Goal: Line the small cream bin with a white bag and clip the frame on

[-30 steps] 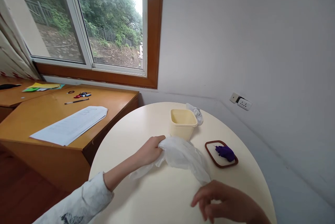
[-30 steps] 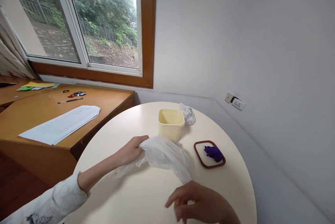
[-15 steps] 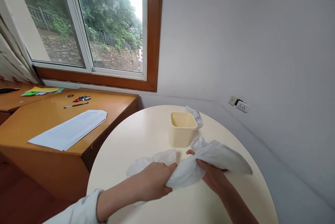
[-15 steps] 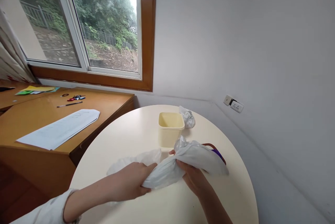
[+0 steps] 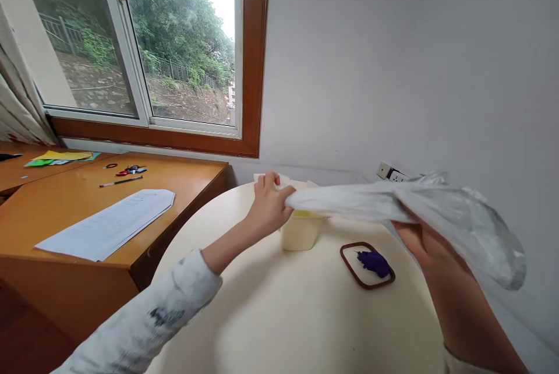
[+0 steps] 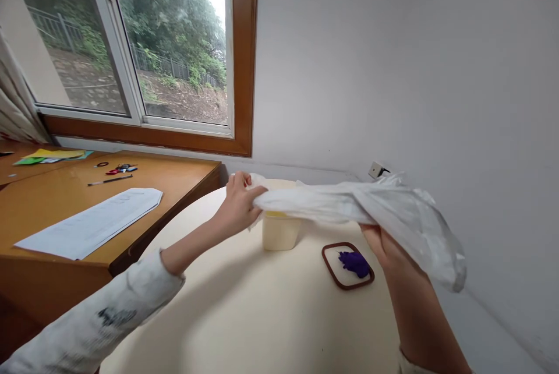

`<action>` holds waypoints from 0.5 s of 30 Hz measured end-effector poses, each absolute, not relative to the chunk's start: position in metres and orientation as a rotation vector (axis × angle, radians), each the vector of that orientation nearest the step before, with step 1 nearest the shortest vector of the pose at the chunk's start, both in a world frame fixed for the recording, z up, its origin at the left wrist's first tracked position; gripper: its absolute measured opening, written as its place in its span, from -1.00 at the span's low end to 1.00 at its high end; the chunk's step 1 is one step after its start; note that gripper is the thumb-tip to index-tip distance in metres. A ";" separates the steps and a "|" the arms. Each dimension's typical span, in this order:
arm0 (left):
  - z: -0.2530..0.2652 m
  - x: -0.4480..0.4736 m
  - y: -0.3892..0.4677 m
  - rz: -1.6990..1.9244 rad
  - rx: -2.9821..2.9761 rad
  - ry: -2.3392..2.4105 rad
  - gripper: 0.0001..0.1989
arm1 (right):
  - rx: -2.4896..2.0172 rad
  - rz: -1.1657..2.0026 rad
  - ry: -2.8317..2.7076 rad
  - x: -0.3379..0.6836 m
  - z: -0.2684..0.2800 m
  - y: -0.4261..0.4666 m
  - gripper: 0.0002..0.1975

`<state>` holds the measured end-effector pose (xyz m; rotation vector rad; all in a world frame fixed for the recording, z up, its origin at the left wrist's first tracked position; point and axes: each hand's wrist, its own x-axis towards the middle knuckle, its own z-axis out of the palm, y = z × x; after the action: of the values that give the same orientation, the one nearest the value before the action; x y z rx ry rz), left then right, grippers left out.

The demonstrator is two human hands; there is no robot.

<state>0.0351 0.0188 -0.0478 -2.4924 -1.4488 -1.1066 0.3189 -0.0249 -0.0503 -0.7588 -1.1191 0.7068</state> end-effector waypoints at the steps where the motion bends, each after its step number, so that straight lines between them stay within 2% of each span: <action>1: -0.041 0.042 0.029 -1.170 -2.552 -1.461 -0.78 | -0.723 0.698 -1.088 0.318 -0.039 -0.021 -0.85; 5: -0.031 0.066 0.071 -1.299 -2.861 -1.564 -0.84 | -0.633 0.751 -0.916 0.316 -0.012 0.005 -0.71; 10: -0.053 0.078 0.110 -1.228 -2.978 -1.700 -0.79 | -0.711 0.881 -0.914 0.321 -0.012 0.046 -0.69; 15: -0.069 0.079 0.118 -1.143 -2.915 -1.771 -0.41 | -0.923 0.853 -0.933 0.329 -0.024 0.074 -0.68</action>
<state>0.0788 0.1181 -0.0690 -2.9146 -1.7714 -1.1433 0.3289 0.0739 -0.0236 -0.9226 -0.9326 0.8534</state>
